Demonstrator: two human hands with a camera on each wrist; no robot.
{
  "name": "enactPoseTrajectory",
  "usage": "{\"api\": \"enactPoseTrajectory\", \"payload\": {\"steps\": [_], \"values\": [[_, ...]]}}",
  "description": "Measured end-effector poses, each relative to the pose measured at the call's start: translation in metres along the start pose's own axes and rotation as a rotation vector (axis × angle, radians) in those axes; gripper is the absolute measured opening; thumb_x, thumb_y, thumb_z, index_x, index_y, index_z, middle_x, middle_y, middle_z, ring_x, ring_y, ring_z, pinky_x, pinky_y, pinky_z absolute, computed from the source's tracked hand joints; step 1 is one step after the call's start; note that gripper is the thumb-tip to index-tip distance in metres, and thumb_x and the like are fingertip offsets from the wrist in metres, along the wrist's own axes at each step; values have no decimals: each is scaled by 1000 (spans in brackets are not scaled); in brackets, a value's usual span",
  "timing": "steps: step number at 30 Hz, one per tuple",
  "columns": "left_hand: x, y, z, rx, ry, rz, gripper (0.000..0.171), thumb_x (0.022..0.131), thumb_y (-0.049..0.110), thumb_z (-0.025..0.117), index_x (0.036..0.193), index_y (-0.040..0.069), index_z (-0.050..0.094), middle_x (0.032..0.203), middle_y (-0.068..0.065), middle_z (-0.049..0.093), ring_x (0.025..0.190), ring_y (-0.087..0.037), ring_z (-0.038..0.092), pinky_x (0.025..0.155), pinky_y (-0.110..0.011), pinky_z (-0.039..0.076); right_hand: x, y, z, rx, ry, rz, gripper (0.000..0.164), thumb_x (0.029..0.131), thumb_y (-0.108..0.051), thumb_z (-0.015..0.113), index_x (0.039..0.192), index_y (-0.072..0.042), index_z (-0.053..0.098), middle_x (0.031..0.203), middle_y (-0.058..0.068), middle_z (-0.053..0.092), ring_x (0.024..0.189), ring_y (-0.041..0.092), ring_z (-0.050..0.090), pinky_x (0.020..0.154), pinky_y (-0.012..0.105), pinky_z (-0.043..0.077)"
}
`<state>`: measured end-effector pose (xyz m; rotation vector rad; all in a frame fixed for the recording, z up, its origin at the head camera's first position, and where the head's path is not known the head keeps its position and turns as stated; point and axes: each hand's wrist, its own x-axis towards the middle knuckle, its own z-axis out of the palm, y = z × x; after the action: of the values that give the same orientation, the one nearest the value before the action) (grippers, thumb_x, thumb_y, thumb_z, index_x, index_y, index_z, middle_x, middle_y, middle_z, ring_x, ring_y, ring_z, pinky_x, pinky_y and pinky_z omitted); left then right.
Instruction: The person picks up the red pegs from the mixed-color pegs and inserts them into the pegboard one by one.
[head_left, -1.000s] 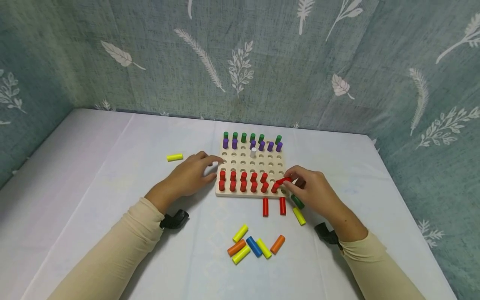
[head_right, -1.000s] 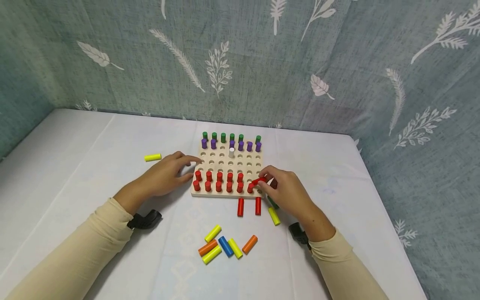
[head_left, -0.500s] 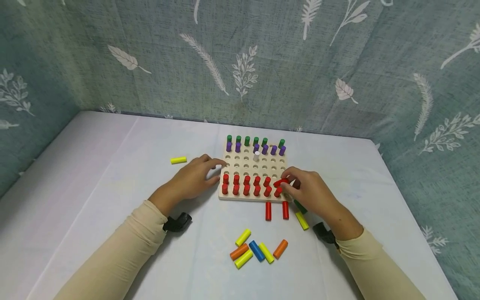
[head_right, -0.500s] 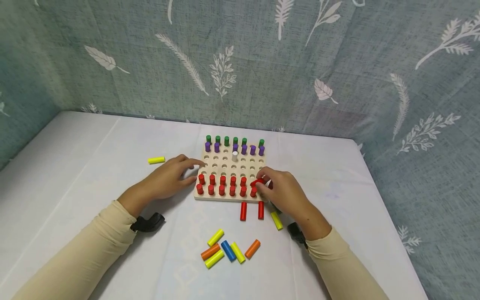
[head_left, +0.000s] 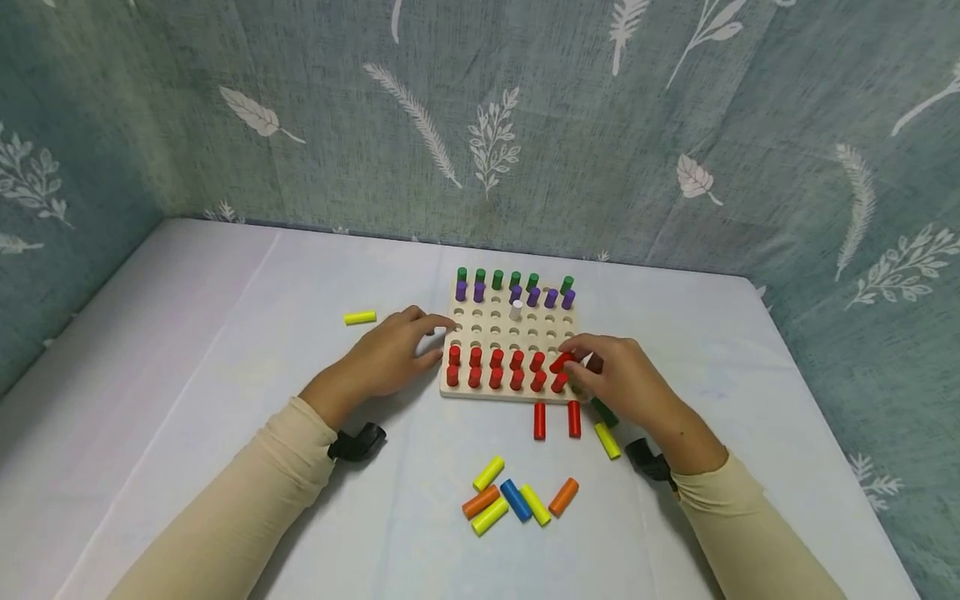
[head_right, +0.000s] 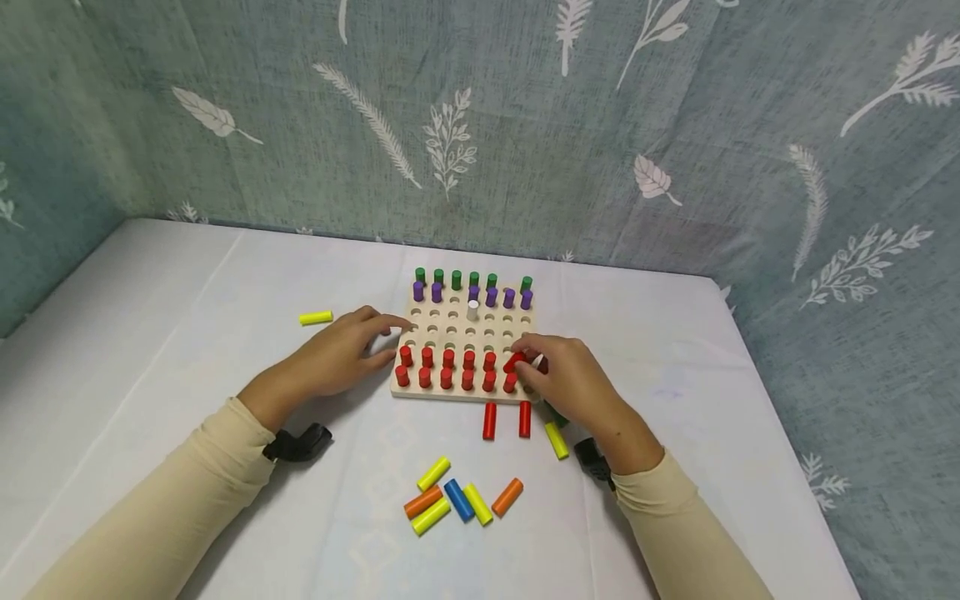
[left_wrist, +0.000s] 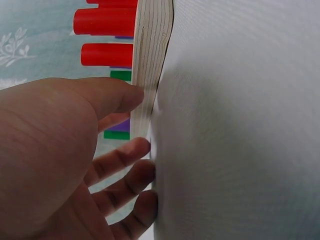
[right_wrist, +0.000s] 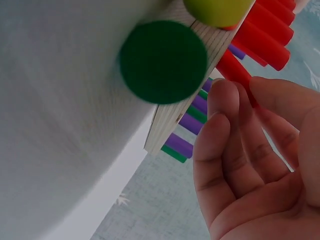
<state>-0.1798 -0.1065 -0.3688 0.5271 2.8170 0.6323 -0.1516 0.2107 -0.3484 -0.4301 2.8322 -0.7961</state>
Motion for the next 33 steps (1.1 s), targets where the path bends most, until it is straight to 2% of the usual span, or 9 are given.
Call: {"api": "enactPoseTrajectory", "payload": {"steps": [8,15,23,28,33], "values": [[2,1,-1,1,-7,5,49,96,28,67,143,26,54,126,-11,58,115,-28,58,94,-48,53,-3,5,-1,3,-1,-48,34,95,-19,69,128,-14,69,109,2,72,77,15,57,64,22,52],[3,3,-2,1,2,11,49,96,28,67,143,26,54,126,-11,58,115,-28,58,95,-49,53,-4,6,-2,-5,-1,-57,35,95,-20,69,130,-16,68,107,3,71,77,15,55,61,23,50],[3,1,-2,-3,0,-14,49,96,29,67,143,27,53,127,-10,58,116,-28,57,96,-49,52,-3,8,-3,6,-12,-85,39,96,-19,68,134,-18,64,106,0,71,73,14,55,59,23,51],[2,1,0,-15,-20,-28,50,96,29,67,144,27,53,129,-10,58,119,-29,57,99,-50,51,-4,11,-2,27,-25,-80,41,97,-20,67,137,-16,62,106,1,71,72,13,56,58,23,51],[3,3,1,-10,-9,-18,49,96,29,67,143,27,53,127,-10,58,118,-28,57,97,-50,52,-6,13,-4,56,9,-75,35,96,-20,67,131,-14,65,100,0,71,70,14,57,57,25,52]]}}
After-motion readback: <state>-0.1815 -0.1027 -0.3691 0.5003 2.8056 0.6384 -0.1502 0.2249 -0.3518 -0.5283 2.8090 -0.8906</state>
